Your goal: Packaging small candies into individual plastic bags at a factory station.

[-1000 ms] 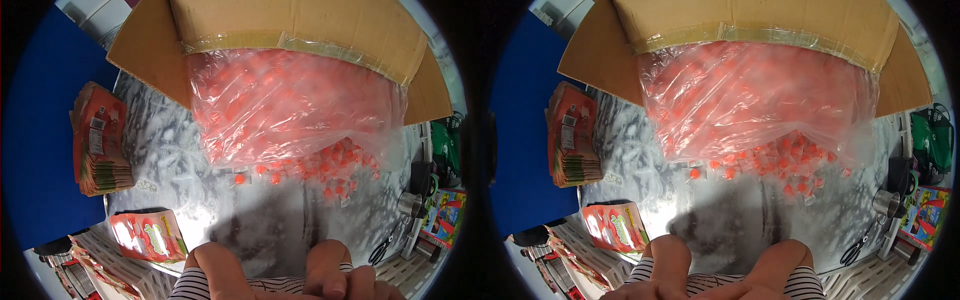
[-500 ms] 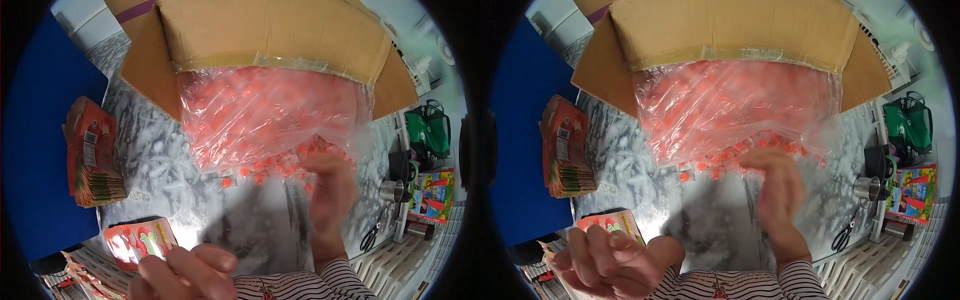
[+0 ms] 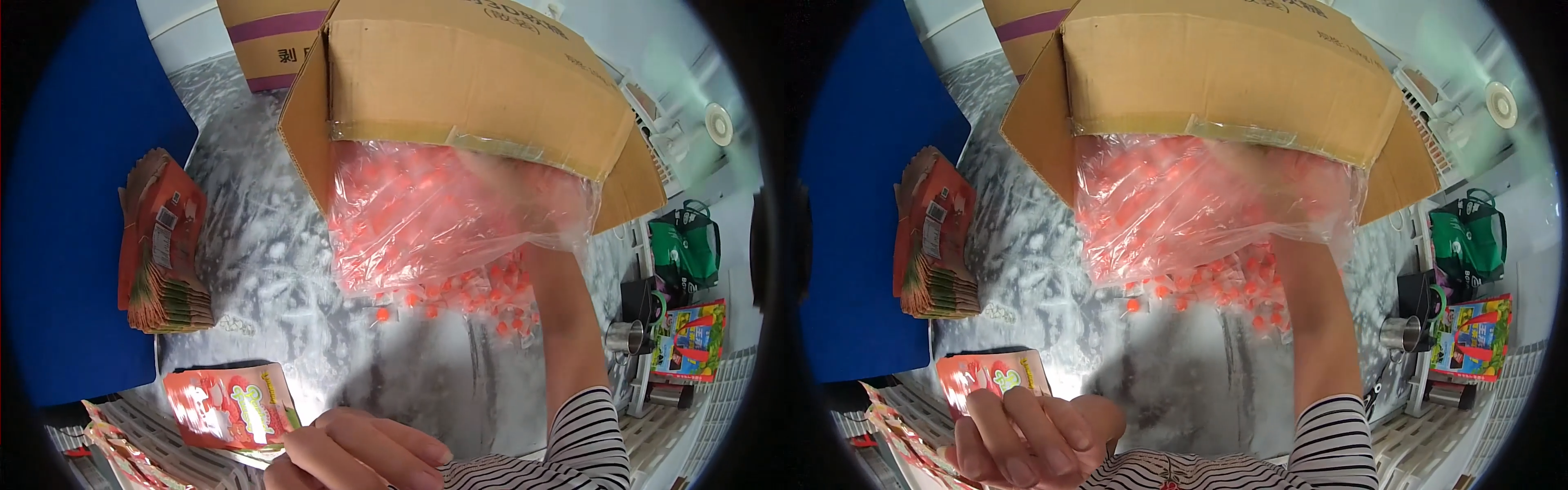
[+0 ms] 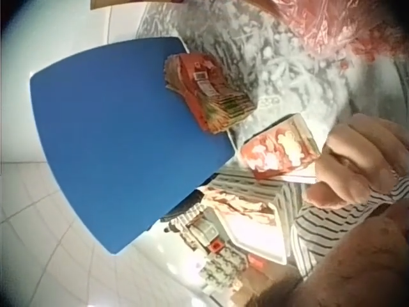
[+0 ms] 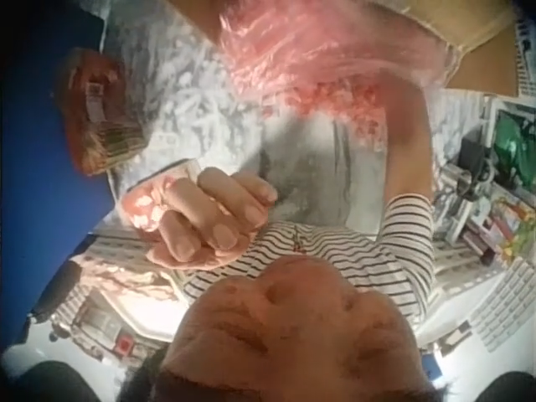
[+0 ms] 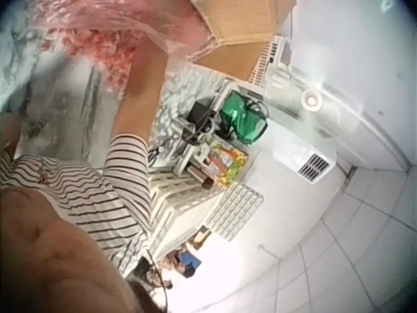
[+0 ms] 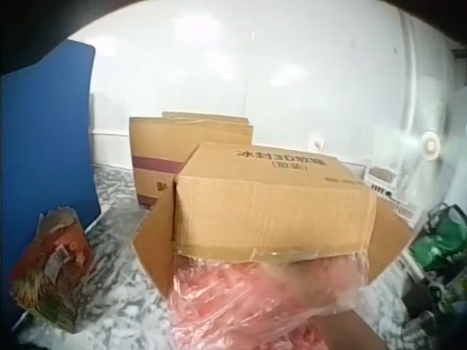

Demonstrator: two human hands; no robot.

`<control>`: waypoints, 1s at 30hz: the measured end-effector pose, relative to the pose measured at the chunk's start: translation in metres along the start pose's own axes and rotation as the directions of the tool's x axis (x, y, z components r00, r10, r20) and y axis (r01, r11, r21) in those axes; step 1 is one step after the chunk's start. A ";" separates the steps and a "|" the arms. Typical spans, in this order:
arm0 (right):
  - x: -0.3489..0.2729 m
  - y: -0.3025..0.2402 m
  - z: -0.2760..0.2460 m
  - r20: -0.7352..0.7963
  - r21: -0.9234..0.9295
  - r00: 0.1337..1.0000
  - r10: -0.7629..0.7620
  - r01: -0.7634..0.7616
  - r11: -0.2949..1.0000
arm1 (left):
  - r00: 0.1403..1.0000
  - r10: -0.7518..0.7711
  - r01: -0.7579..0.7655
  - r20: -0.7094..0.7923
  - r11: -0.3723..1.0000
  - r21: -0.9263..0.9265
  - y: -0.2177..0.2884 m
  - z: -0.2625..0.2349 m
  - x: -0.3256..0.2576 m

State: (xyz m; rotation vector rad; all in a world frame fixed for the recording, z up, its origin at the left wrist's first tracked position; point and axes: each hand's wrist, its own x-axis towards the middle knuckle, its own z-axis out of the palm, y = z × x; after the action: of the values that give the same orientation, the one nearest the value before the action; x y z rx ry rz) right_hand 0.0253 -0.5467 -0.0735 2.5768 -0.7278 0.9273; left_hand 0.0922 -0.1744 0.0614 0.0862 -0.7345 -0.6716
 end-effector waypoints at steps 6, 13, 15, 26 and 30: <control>-0.005 -0.033 0.009 0.451 0.677 0.892 0.015 -0.353 0.646 | 0.811 0.498 -0.549 -0.307 0.829 -0.104 -0.044 0.014 0.002; -0.057 -0.065 -0.042 0.416 0.569 0.889 -0.192 -0.090 0.818 | 0.996 -0.073 0.071 0.047 0.997 0.027 0.023 -0.020 -0.007; -0.035 -0.068 -0.048 0.436 0.682 0.874 -0.216 -0.163 0.713 | 0.921 -0.382 0.389 -0.082 0.878 0.278 0.055 -0.035 -0.025; -0.010 -0.087 -0.025 0.571 0.562 0.789 -0.225 -0.176 0.808 | 0.879 -0.477 0.468 -0.004 0.864 -0.188 0.030 -0.005 0.013; -0.041 -0.090 -0.047 0.643 0.491 0.715 -0.274 -0.110 0.864 | 0.871 -0.491 0.483 0.005 0.855 -0.188 0.034 -0.006 0.007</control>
State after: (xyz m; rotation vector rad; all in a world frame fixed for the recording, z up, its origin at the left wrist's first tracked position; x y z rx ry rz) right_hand 0.0244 -0.4371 -0.0756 3.4458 -0.5634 0.0332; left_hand 0.1175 -0.1525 0.0713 0.1195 -0.6058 -1.2204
